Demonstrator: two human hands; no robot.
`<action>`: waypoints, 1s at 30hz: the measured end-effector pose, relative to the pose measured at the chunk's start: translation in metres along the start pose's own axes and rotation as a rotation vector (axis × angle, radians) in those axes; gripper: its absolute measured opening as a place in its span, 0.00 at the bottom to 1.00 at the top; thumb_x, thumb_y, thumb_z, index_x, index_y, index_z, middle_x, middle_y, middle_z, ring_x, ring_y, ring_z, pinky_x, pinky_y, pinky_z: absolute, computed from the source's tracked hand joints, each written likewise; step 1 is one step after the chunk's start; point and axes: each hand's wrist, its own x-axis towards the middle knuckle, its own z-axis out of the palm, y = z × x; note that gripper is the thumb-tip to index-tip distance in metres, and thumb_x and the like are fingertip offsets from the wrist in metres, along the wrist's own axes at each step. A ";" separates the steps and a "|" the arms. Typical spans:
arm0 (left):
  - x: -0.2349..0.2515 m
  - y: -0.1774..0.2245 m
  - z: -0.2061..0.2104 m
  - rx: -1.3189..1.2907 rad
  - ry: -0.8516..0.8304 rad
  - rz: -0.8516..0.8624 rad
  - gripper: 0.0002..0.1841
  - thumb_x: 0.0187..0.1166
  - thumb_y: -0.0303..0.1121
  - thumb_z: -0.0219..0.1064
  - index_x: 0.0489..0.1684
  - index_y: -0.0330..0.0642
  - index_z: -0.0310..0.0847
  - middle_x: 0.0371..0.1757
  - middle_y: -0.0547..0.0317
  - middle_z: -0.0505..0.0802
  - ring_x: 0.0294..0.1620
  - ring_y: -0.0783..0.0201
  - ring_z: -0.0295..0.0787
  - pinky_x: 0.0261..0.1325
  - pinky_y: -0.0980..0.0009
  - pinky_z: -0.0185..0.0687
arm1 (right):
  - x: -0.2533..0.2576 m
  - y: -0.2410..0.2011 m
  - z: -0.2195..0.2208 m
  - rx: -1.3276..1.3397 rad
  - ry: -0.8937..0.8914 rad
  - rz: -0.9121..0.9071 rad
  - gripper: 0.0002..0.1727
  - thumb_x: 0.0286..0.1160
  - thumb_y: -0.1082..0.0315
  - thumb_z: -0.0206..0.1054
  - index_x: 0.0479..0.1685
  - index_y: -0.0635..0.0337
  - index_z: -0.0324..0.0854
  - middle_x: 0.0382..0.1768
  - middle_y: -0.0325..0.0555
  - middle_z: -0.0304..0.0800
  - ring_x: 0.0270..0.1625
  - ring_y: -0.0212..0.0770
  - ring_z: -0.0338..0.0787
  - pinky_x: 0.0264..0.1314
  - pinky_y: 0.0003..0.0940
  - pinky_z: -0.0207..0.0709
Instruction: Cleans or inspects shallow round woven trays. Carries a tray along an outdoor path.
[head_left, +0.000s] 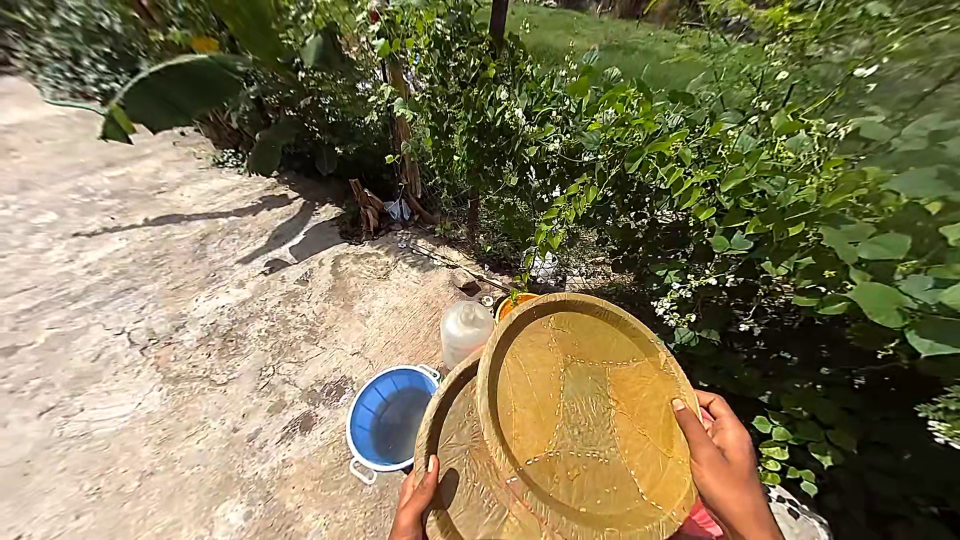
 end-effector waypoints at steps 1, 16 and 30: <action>0.000 0.000 0.000 -0.001 0.000 -0.002 0.29 0.79 0.49 0.71 0.69 0.40 0.69 0.50 0.52 0.96 0.51 0.61 0.96 0.60 0.59 0.91 | 0.001 -0.001 0.000 0.013 0.011 -0.011 0.13 0.83 0.65 0.59 0.58 0.62 0.78 0.36 0.48 0.92 0.35 0.42 0.95 0.35 0.36 0.92; -0.004 0.001 0.008 -0.016 -0.016 -0.013 0.29 0.77 0.51 0.72 0.69 0.42 0.73 0.50 0.52 0.96 0.51 0.60 0.96 0.60 0.58 0.91 | 0.008 -0.001 -0.008 -0.168 0.061 -0.031 0.15 0.82 0.60 0.60 0.59 0.58 0.79 0.35 0.45 0.91 0.34 0.38 0.93 0.35 0.38 0.90; -0.001 0.000 -0.001 -0.025 -0.034 0.003 0.31 0.76 0.51 0.73 0.71 0.42 0.70 0.52 0.53 0.96 0.53 0.61 0.95 0.62 0.58 0.90 | -0.002 0.009 0.009 -0.027 0.019 0.027 0.13 0.82 0.64 0.60 0.56 0.60 0.79 0.35 0.47 0.92 0.34 0.42 0.94 0.34 0.38 0.91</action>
